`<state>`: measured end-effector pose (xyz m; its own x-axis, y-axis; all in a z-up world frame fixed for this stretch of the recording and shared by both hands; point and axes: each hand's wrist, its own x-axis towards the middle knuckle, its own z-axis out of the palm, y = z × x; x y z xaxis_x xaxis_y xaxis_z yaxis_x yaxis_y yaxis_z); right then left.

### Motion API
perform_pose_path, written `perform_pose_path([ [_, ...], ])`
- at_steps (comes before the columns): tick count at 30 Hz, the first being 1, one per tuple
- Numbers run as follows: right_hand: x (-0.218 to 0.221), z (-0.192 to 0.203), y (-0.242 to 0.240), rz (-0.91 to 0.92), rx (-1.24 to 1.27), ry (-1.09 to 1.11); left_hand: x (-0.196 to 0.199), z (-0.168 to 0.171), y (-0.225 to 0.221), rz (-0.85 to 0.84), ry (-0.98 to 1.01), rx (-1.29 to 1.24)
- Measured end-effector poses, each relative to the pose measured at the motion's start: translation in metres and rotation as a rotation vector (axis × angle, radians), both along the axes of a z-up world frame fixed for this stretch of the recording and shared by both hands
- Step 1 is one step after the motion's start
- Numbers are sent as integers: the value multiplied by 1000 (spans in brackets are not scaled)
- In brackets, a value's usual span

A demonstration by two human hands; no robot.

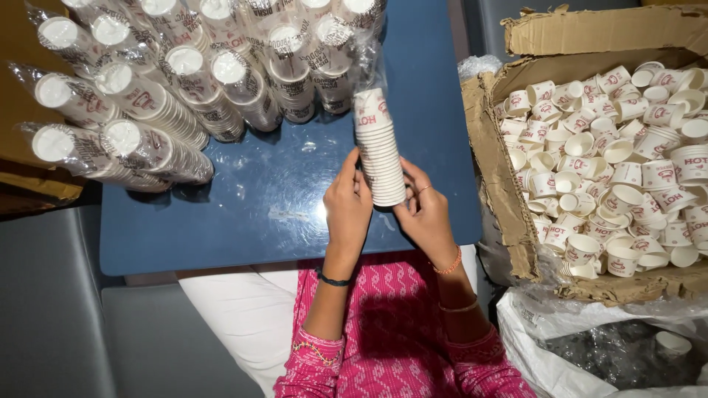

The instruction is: The recorder is sorting and packing small paper cups into plastic sleeves and cardboard boxes.

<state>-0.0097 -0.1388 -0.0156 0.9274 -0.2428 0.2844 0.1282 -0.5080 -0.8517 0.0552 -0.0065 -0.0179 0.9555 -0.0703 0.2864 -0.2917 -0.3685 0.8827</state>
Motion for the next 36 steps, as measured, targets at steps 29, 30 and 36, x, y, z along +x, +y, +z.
perform_pose_path([
  [29,-16,-34,-9,-531,79,-274,-64,9,5,-449,431,-246],
  [30,-16,-39,-11,-549,75,-275,-64,7,4,-492,455,-263],
  [36,-17,-34,-13,-415,228,-338,-71,26,-7,-357,227,-243],
])
